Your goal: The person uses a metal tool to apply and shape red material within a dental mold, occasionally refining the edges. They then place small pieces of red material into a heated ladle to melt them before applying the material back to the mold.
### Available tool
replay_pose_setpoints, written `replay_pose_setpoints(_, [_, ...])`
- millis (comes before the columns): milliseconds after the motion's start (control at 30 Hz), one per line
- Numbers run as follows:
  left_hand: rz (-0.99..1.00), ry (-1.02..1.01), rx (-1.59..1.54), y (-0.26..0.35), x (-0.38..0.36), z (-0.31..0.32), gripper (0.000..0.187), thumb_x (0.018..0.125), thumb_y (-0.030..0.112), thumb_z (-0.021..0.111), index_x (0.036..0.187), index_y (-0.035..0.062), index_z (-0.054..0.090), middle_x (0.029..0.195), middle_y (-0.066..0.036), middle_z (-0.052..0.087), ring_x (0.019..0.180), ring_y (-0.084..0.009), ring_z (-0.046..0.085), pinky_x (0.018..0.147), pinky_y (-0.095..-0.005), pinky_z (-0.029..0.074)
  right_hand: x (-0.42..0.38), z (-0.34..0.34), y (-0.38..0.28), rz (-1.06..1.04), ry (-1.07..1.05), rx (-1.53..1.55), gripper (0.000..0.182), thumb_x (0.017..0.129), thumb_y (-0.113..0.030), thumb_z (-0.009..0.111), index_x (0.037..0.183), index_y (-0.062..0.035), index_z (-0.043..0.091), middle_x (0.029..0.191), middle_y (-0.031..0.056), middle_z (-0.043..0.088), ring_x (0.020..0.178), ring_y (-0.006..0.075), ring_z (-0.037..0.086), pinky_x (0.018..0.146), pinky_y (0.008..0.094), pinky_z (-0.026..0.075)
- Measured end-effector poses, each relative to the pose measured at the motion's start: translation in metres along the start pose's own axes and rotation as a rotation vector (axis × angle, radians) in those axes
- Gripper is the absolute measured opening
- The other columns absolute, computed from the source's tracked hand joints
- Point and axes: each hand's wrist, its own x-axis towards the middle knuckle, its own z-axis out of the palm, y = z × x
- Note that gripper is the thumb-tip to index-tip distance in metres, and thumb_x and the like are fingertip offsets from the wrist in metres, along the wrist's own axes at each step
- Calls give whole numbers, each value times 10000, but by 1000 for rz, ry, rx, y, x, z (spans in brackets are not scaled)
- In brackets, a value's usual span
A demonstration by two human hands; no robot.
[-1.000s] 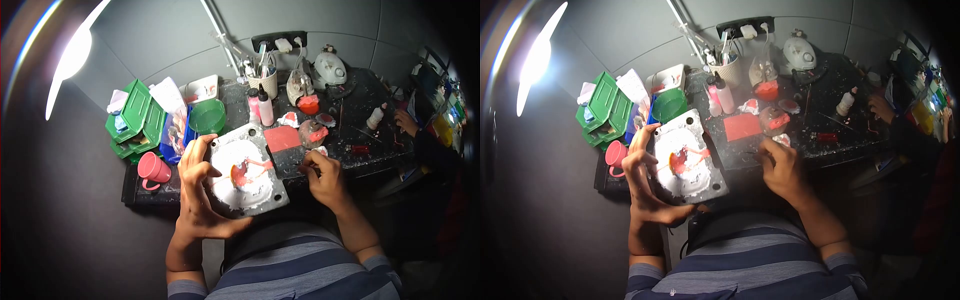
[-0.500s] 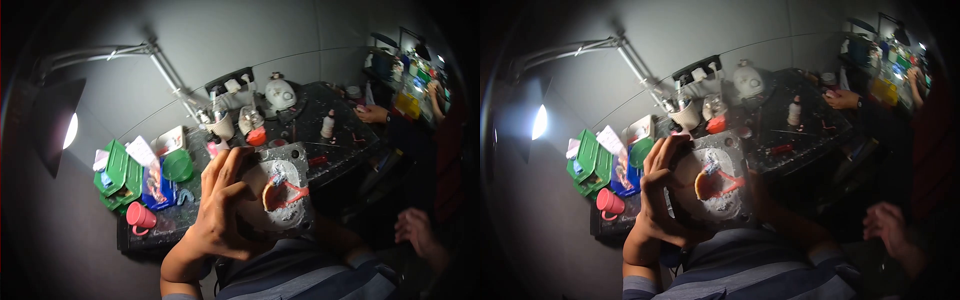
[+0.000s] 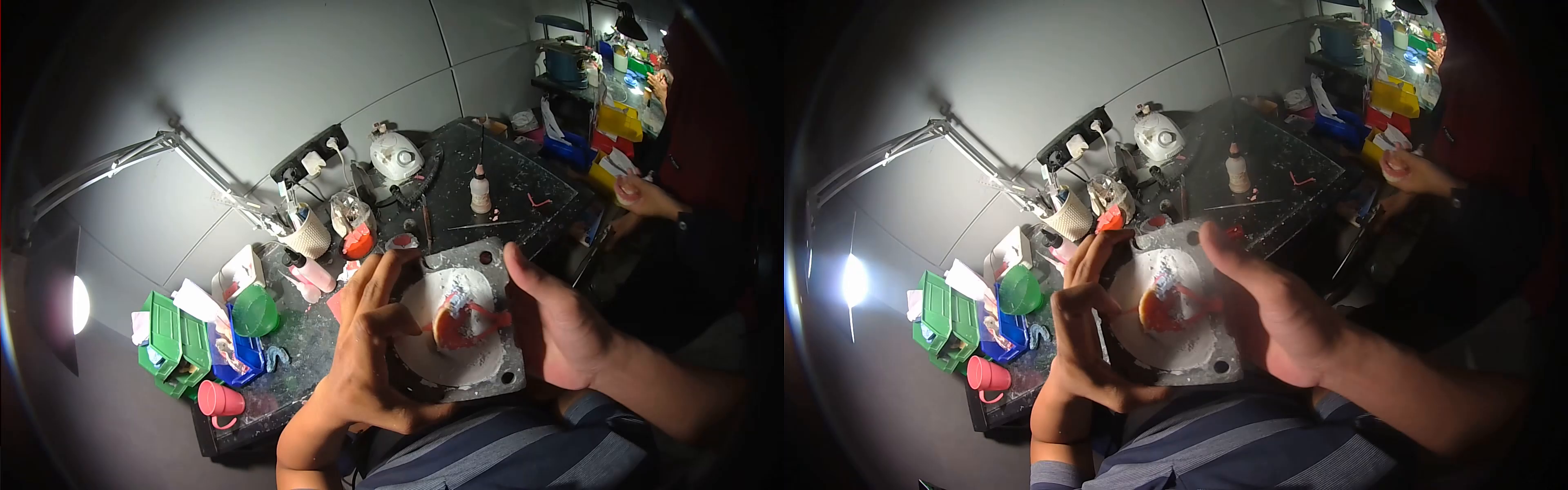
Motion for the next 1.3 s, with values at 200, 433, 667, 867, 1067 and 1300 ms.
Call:
replay_pose_setpoints(200, [-92,-266,298,20,12,-17,994,578,393,978,1513,239,679,1667,-400,341,1530,-619,350,1234,-679,319,17,-1,9,96,-4,73,694,1058,-683,663,1437,-101,638,1289,77,724,1176,200,722,1035,427,612])
replay_pose_setpoints(433, [-68,-451,505,29,20,3,1048,630,451,954,1615,437,598,1638,-444,304,1497,-649,354,1214,-726,324,6,-14,15,87,177,-63,724,1078,-698,619,1469,-89,604,1273,74,687,1119,169,694,990,392,626])
replay_pose_setpoints(667, [105,-415,453,31,36,31,1002,688,503,906,1628,359,589,1606,-484,354,1489,-660,393,1234,-706,324,-22,-38,5,74,214,150,580,1121,-639,579,1355,-119,687,1108,41,765,965,162,762,863,348,650])
replay_pose_setpoints(867, [160,-232,323,38,61,56,1247,659,542,917,1753,279,379,1586,-506,385,1501,-656,413,1259,-758,254,-40,-47,-10,-45,277,115,682,1174,-637,400,1565,-103,564,1415,94,696,1282,258,716,1074,460,614])
replay_pose_setpoints(1067, [181,49,345,43,31,55,947,895,644,788,1687,198,522,1683,-491,323,1587,-620,357,1290,-748,134,-57,-67,-29,-25,-51,-46,781,1172,-657,348,1714,-96,387,1615,179,561,1492,332,586,1216,531,528])
replay_pose_setpoints(1300, [-256,465,284,-27,-87,92,734,971,168,843,1540,-98,463,1538,-325,535,1439,-422,566,1215,-495,438,116,-75,100,-525,-233,-110,159,1080,-134,726,978,-98,609,937,62,643,915,171,615,916,362,489])
